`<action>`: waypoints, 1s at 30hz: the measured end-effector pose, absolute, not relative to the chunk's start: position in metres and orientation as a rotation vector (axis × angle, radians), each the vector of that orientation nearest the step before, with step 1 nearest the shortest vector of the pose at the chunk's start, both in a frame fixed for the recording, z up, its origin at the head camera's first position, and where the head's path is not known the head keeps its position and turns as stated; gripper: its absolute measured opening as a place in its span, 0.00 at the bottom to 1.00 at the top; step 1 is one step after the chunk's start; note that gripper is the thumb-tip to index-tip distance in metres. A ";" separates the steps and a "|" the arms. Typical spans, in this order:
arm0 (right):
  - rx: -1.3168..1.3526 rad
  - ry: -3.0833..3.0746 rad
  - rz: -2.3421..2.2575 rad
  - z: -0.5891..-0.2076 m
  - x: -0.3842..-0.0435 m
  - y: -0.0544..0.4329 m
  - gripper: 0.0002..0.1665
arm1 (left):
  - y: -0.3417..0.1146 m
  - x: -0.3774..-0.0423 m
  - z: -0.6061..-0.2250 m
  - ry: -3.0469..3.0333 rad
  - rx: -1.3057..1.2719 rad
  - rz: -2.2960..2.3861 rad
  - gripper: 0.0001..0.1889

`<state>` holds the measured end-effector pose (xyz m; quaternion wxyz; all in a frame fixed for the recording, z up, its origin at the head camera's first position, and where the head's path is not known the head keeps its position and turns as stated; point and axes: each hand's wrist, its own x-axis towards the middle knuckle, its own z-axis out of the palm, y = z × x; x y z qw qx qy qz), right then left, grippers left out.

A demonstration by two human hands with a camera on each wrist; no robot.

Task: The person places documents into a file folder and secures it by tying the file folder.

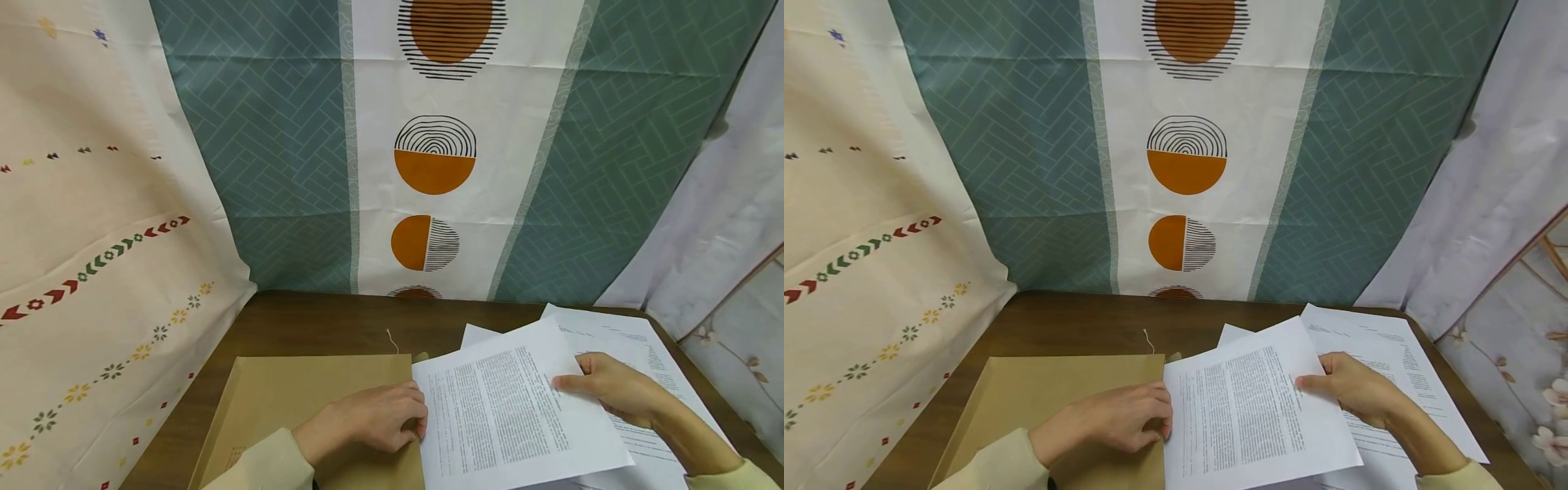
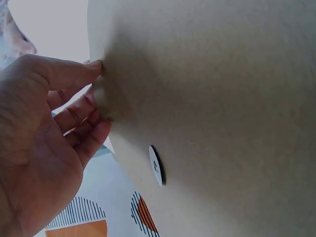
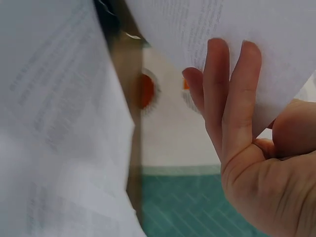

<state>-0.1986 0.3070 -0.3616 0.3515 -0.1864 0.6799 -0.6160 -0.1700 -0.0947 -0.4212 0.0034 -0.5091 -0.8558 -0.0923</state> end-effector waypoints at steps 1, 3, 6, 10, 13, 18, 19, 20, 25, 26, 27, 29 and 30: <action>-0.493 1.749 -1.596 -0.366 -0.199 0.303 0.18 | -0.095 -0.170 -0.421 -2.679 -1.596 -0.286 0.11; -0.501 1.741 -1.590 -0.375 -0.199 0.294 0.19 | -0.094 -0.170 -0.420 -2.677 -1.596 -0.283 0.11; -0.474 1.778 -1.564 -0.389 -0.198 0.278 0.19 | -0.094 -0.170 -0.419 -2.671 -1.603 -0.293 0.11; -0.428 1.838 -1.525 -0.402 -0.196 0.257 0.18 | -0.093 -0.170 -0.416 -2.663 -1.612 -0.299 0.11; -0.429 1.850 -1.505 -0.408 -0.195 0.244 0.19 | -0.092 -0.170 -0.415 -2.664 -1.619 -0.294 0.11; -0.467 1.818 -1.496 -0.414 -0.193 0.229 0.19 | -0.091 -0.171 -0.416 -2.667 -1.629 -0.284 0.10; -0.476 1.811 -1.494 -0.414 -0.193 0.228 0.20 | -0.091 -0.171 -0.416 -2.665 -1.630 -0.283 0.10; -0.487 1.812 -1.491 -0.414 -0.193 0.227 0.20 | -0.091 -0.171 -0.417 -2.661 -1.631 -0.282 0.10; -0.480 1.884 -1.470 -0.408 -0.192 0.235 0.16 | -0.092 -0.171 -0.417 -2.657 -1.619 -0.286 0.10; -0.477 1.903 -1.467 -0.407 -0.191 0.238 0.16 | -0.092 -0.171 -0.417 -2.657 -1.617 -0.287 0.10; -0.475 1.921 -1.465 -0.406 -0.191 0.240 0.15 | -0.092 -0.171 -0.416 -2.658 -1.615 -0.290 0.11; -0.485 1.953 -1.458 -0.405 -0.190 0.241 0.13 | -0.092 -0.170 -0.417 -2.659 -1.615 -0.295 0.11; -0.494 1.963 -1.457 -0.406 -0.190 0.241 0.13 | -0.092 -0.170 -0.417 -2.660 -1.615 -0.298 0.11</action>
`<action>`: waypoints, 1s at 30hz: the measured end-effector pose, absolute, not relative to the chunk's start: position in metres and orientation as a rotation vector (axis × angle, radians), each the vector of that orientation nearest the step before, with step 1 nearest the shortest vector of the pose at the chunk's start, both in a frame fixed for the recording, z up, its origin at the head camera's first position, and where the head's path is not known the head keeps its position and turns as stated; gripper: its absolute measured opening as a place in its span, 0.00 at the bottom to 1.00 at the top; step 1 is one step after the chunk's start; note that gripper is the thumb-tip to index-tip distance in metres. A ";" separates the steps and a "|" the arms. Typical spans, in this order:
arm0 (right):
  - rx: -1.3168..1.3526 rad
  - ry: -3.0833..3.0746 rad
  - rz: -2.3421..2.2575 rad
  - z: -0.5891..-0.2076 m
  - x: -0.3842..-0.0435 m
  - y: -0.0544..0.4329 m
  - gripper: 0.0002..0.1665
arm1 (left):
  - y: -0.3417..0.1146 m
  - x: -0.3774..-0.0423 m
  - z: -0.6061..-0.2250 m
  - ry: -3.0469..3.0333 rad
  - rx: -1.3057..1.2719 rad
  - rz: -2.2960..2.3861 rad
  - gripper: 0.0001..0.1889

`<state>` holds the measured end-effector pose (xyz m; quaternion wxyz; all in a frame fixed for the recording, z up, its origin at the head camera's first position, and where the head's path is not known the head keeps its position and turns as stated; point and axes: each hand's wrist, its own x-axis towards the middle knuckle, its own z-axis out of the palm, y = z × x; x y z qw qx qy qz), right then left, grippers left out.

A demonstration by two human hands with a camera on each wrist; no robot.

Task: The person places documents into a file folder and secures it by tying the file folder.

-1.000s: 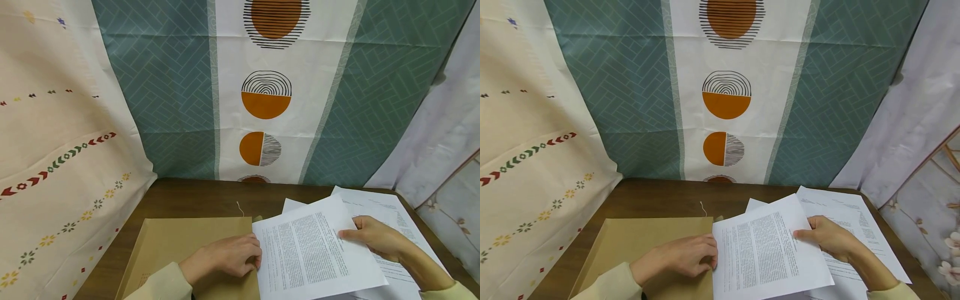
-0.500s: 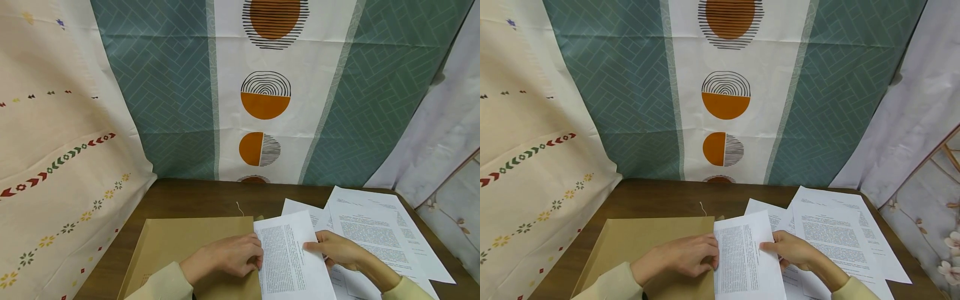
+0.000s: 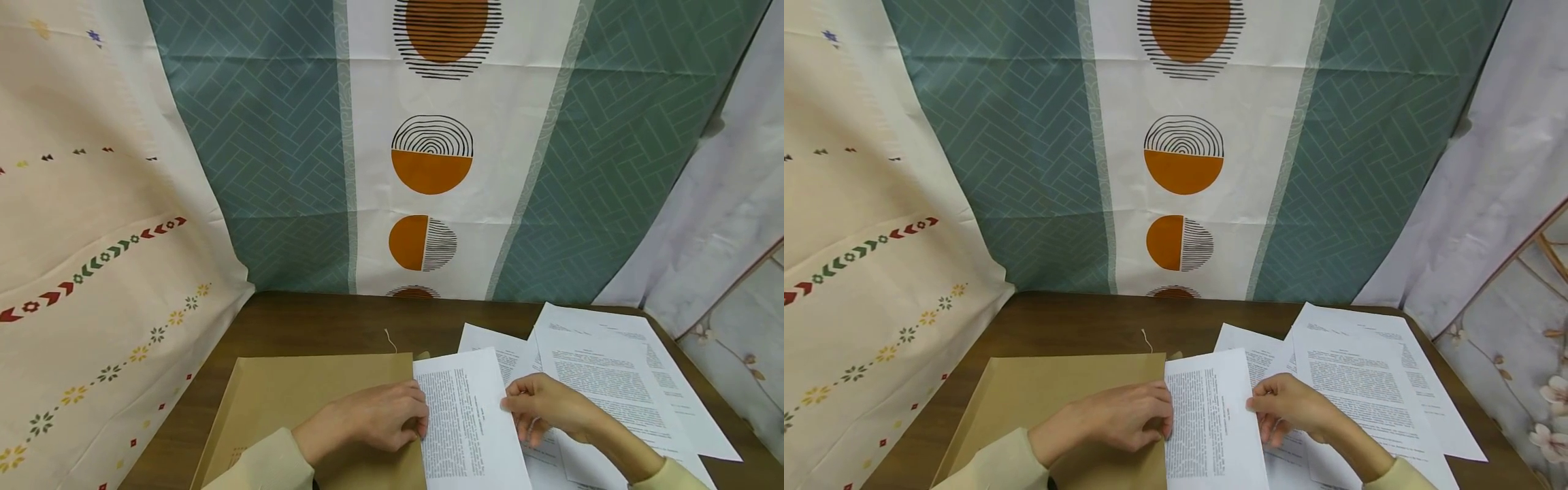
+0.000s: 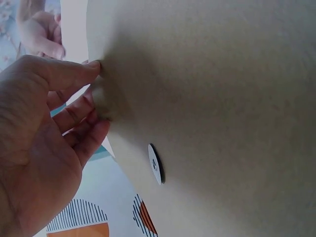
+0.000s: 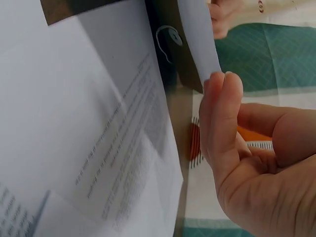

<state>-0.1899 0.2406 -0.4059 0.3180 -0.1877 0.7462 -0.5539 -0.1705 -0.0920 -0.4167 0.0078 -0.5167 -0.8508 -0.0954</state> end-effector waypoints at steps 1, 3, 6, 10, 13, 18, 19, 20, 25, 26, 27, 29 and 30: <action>-0.493 1.970 -1.456 -0.407 -0.190 0.239 0.12 | -0.092 -0.171 -0.417 -2.661 -1.617 -0.299 0.11; -0.498 1.984 -1.461 -0.410 -0.189 0.234 0.12 | -0.091 -0.171 -0.417 -2.663 -1.619 -0.302 0.11; -0.480 1.989 -1.476 -0.413 -0.189 0.225 0.12 | -0.090 -0.171 -0.417 -2.667 -1.620 -0.301 0.11; -0.471 1.987 -1.486 -0.415 -0.188 0.214 0.15 | -0.089 -0.170 -0.417 -2.672 -1.615 -0.308 0.11; -0.483 1.987 -1.486 -0.417 -0.189 0.207 0.17 | -0.089 -0.170 -0.417 -2.673 -1.612 -0.314 0.11; -0.485 1.984 -1.485 -0.419 -0.189 0.197 0.16 | -0.089 -0.169 -0.417 -2.668 -1.621 -0.312 0.11; -0.484 1.983 -1.485 -0.419 -0.188 0.195 0.16 | -0.089 -0.169 -0.417 -2.668 -1.623 -0.311 0.10; -0.486 1.984 -1.486 -0.419 -0.188 0.193 0.16 | -0.089 -0.169 -0.417 -2.667 -1.624 -0.309 0.10; -0.501 1.985 -1.499 -0.419 -0.187 0.181 0.16 | -0.089 -0.169 -0.417 -2.654 -1.633 -0.300 0.10; -0.503 1.988 -1.501 -0.420 -0.187 0.179 0.16 | -0.088 -0.169 -0.417 -2.648 -1.635 -0.299 0.10; -0.502 1.989 -1.505 -0.420 -0.186 0.177 0.16 | -0.088 -0.170 -0.417 -2.644 -1.637 -0.298 0.10; -0.497 1.991 -1.512 -0.420 -0.185 0.173 0.16 | -0.088 -0.170 -0.417 -2.635 -1.639 -0.302 0.10; -0.489 1.992 -1.516 -0.421 -0.185 0.171 0.15 | -0.088 -0.169 -0.417 -2.633 -1.638 -0.303 0.11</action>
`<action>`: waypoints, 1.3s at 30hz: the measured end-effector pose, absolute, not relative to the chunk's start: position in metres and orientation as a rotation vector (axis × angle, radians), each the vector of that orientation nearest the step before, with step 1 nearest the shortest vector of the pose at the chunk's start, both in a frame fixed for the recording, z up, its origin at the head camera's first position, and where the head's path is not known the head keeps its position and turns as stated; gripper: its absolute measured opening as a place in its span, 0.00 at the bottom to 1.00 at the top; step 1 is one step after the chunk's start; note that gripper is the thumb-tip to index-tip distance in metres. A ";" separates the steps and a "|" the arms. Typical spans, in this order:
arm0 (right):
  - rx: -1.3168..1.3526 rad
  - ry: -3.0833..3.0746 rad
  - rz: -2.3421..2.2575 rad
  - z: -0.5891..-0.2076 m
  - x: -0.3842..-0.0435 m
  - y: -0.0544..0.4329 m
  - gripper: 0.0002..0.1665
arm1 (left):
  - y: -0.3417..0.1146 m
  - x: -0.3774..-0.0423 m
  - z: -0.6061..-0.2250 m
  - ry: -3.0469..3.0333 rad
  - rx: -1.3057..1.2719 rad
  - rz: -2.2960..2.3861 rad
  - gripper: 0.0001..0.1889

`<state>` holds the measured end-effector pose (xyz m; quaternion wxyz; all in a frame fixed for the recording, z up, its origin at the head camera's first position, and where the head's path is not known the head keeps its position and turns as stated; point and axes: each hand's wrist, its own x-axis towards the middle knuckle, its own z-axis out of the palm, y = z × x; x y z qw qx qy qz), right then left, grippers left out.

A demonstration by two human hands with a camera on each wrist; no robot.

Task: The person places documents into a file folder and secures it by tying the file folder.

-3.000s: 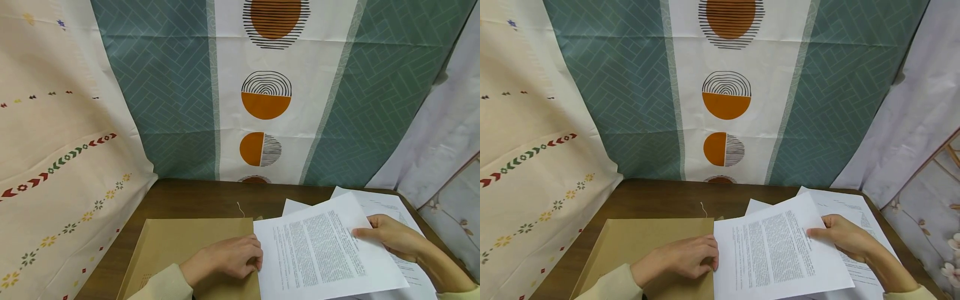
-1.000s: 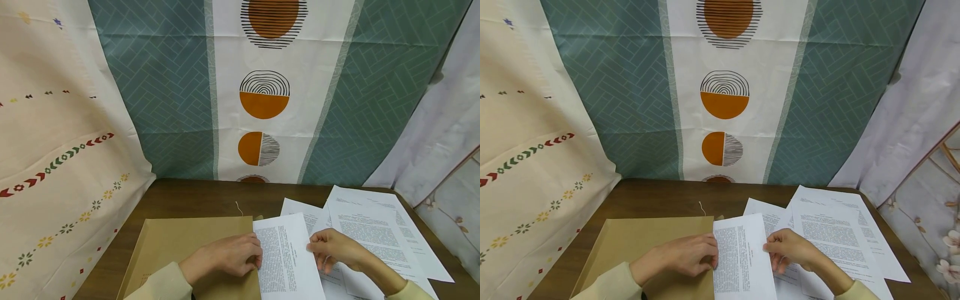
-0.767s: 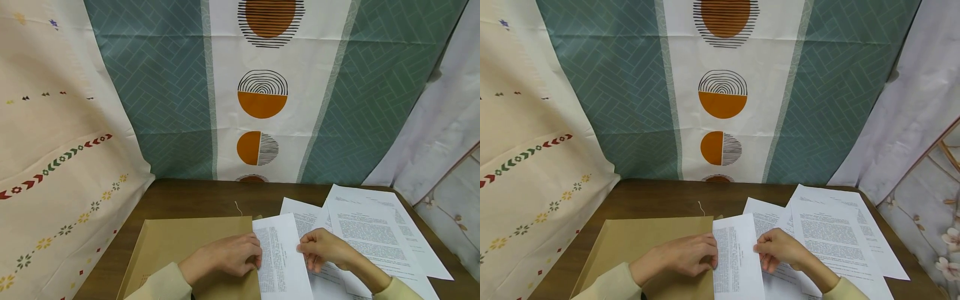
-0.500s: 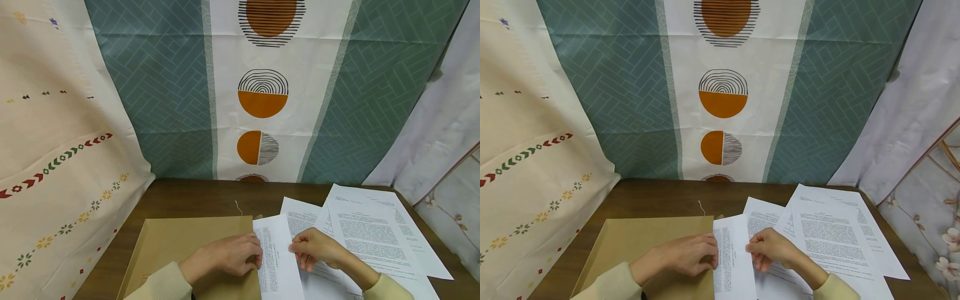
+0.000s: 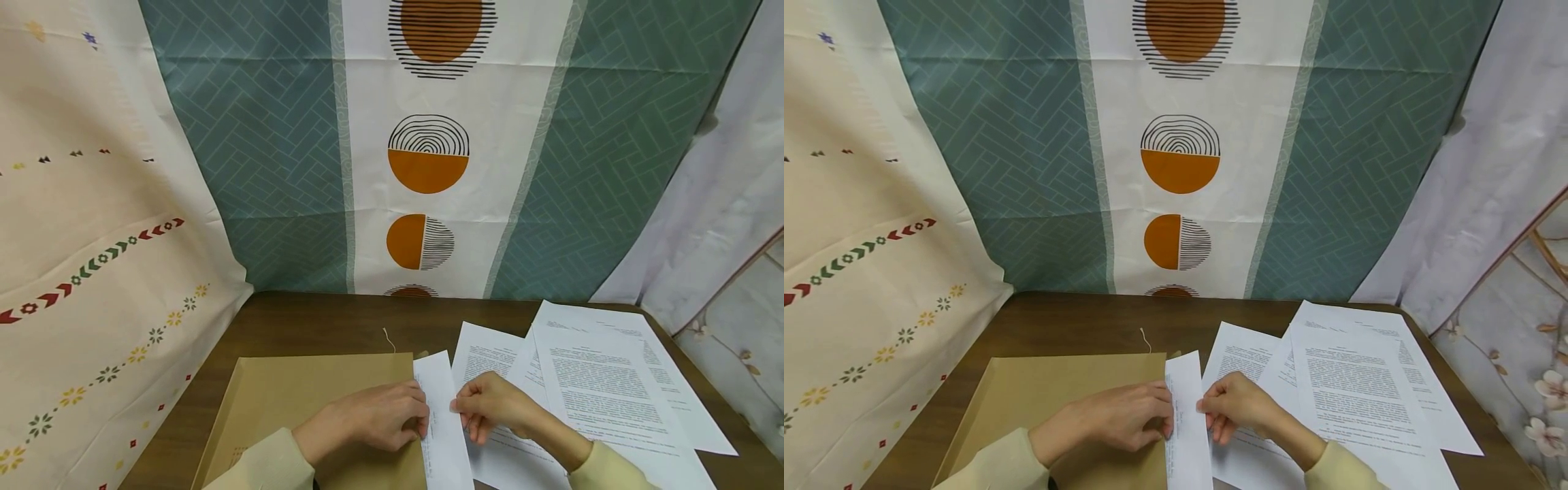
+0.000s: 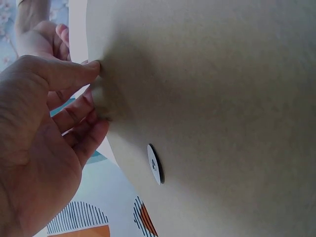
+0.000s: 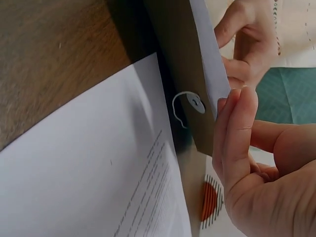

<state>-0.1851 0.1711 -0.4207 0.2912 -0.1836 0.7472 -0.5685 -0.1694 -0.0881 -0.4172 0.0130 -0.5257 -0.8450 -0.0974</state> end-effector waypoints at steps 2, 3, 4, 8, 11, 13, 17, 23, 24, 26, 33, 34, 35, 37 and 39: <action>-0.476 1.997 -1.519 -0.422 -0.185 0.167 0.15 | -0.088 -0.169 -0.417 -2.631 -1.635 -0.307 0.11; -0.470 1.996 -1.523 -0.422 -0.185 0.166 0.14 | -0.088 -0.169 -0.417 -2.631 -1.633 -0.310 0.11; -0.464 1.996 -1.526 -0.423 -0.185 0.165 0.14 | -0.088 -0.169 -0.417 -2.632 -1.631 -0.313 0.11; -0.445 2.013 -1.535 -0.425 -0.182 0.159 0.14 | -0.088 -0.168 -0.417 -2.632 -1.627 -0.312 0.11; -0.433 2.036 -1.546 -0.425 -0.179 0.154 0.14 | -0.088 -0.169 -0.418 -2.629 -1.629 -0.308 0.11; -0.430 2.054 -1.555 -0.424 -0.177 0.151 0.14 | -0.088 -0.169 -0.418 -2.630 -1.631 -0.306 0.10; -0.439 2.085 -1.568 -0.421 -0.174 0.143 0.12 | -0.088 -0.170 -0.418 -2.636 -1.634 -0.309 0.10; -0.465 2.140 -1.527 -0.422 -0.174 0.137 0.07 | -0.087 -0.170 -0.417 -2.631 -1.640 -0.301 0.10; -0.473 2.149 -1.514 -0.423 -0.174 0.137 0.07 | -0.087 -0.170 -0.416 -2.626 -1.643 -0.295 0.10; -0.492 2.157 -1.488 -0.424 -0.175 0.134 0.08 | -0.087 -0.170 -0.415 -2.621 -1.643 -0.287 0.10; -0.530 2.166 -1.432 -0.430 -0.179 0.124 0.12 | -0.087 -0.170 -0.417 -2.607 -1.648 -0.298 0.10; -0.540 2.168 -1.430 -0.431 -0.180 0.123 0.13 | -0.087 -0.170 -0.417 -2.606 -1.648 -0.306 0.10; -0.546 2.166 -1.432 -0.432 -0.181 0.122 0.13 | -0.087 -0.171 -0.418 -2.604 -1.648 -0.312 0.10; -0.559 2.164 -1.436 -0.434 -0.184 0.120 0.13 | -0.087 -0.171 -0.418 -2.599 -1.652 -0.316 0.09; -0.566 2.151 -1.444 -0.437 -0.186 0.119 0.13 | -0.087 -0.171 -0.418 -2.590 -1.659 -0.313 0.09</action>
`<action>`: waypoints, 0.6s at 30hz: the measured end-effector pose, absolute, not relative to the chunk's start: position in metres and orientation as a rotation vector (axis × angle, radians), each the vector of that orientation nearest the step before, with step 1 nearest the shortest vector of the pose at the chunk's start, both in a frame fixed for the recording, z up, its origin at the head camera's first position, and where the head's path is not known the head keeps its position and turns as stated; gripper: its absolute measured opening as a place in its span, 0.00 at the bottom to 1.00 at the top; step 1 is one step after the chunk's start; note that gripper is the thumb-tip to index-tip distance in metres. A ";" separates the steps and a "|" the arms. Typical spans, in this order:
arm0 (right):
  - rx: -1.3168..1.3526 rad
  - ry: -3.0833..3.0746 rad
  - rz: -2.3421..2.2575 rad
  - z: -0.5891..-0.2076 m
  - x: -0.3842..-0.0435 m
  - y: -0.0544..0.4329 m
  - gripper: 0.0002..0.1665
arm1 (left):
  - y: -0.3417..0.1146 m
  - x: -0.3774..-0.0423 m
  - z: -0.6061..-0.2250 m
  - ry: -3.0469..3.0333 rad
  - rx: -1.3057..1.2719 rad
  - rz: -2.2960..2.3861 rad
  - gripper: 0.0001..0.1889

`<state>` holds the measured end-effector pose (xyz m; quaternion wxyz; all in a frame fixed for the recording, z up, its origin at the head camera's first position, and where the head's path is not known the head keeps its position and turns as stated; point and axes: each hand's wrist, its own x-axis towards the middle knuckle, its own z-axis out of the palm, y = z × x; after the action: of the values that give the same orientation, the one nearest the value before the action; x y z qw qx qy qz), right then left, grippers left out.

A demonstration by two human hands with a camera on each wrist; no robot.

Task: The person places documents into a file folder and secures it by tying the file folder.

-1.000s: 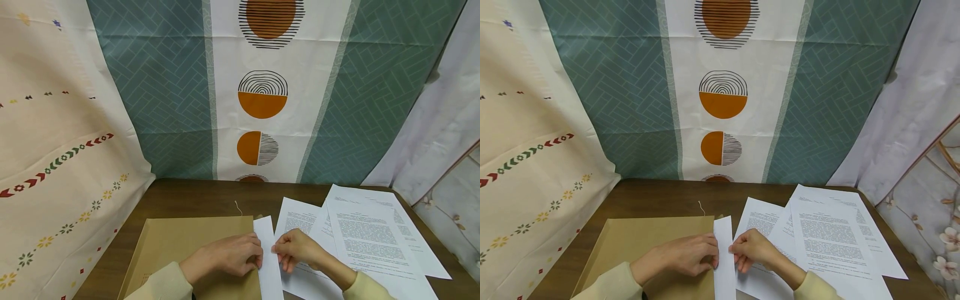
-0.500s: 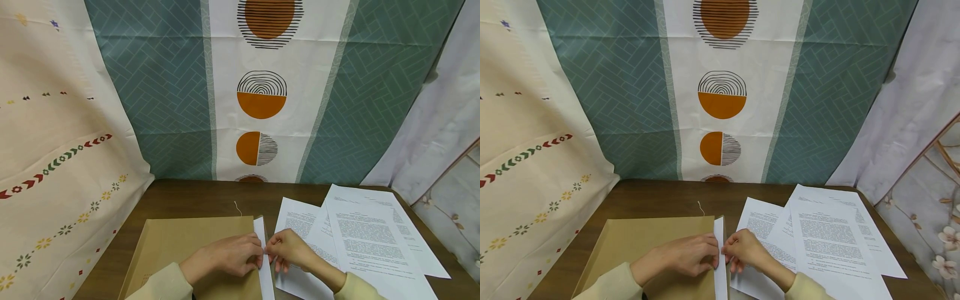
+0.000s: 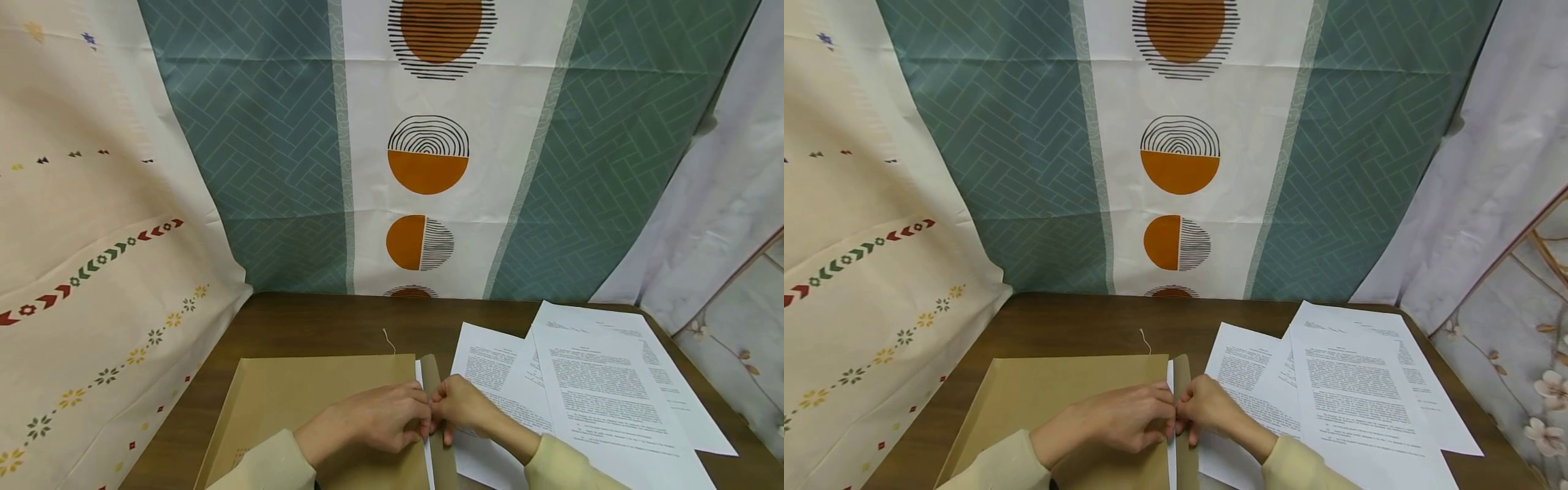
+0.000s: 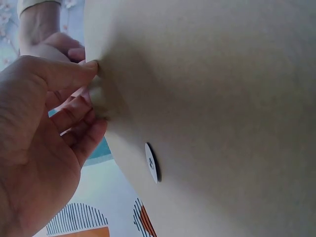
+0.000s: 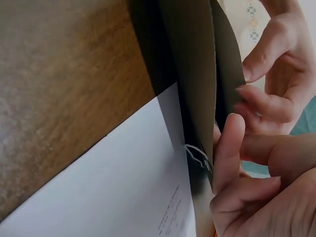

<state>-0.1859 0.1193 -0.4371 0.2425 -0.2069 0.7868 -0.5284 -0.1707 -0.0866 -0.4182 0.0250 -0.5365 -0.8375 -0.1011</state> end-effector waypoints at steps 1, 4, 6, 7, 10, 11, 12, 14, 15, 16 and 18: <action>-0.564 2.142 -1.448 -0.438 -0.187 0.119 0.13 | -0.087 -0.171 -0.418 -2.588 -1.661 -0.313 0.09; -0.550 2.120 -1.457 -0.440 -0.189 0.118 0.13 | -0.088 -0.170 -0.418 -2.586 -1.669 -0.311 0.09; -0.553 2.128 -1.451 -0.441 -0.189 0.117 0.13 | -0.087 -0.170 -0.418 -2.588 -1.671 -0.309 0.09; -0.556 2.134 -1.446 -0.441 -0.189 0.117 0.13 | -0.087 -0.170 -0.418 -2.591 -1.669 -0.311 0.09; -0.569 2.171 -1.420 -0.442 -0.189 0.115 0.12 | -0.087 -0.170 -0.418 -2.597 -1.661 -0.311 0.10; -0.572 2.186 -1.408 -0.442 -0.189 0.115 0.12 | -0.087 -0.170 -0.418 -2.600 -1.658 -0.311 0.10; -0.573 2.198 -1.398 -0.442 -0.188 0.114 0.11 | -0.087 -0.170 -0.418 -2.601 -1.657 -0.309 0.10; -0.577 2.220 -1.379 -0.442 -0.187 0.114 0.11 | -0.087 -0.170 -0.418 -2.602 -1.654 -0.301 0.10; -0.582 2.228 -1.372 -0.442 -0.187 0.114 0.11 | -0.087 -0.170 -0.418 -2.601 -1.653 -0.294 0.10; -0.587 2.232 -1.366 -0.442 -0.187 0.114 0.11 | -0.087 -0.169 -0.419 -2.602 -1.653 -0.290 0.10; -0.601 2.229 -1.357 -0.442 -0.187 0.114 0.12 | -0.087 -0.170 -0.419 -2.602 -1.652 -0.280 0.09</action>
<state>-0.1873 0.1143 -0.4418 0.2297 -0.2183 0.8101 -0.4933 -0.1696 -0.0868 -0.4194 0.0232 -0.5337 -0.8405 -0.0905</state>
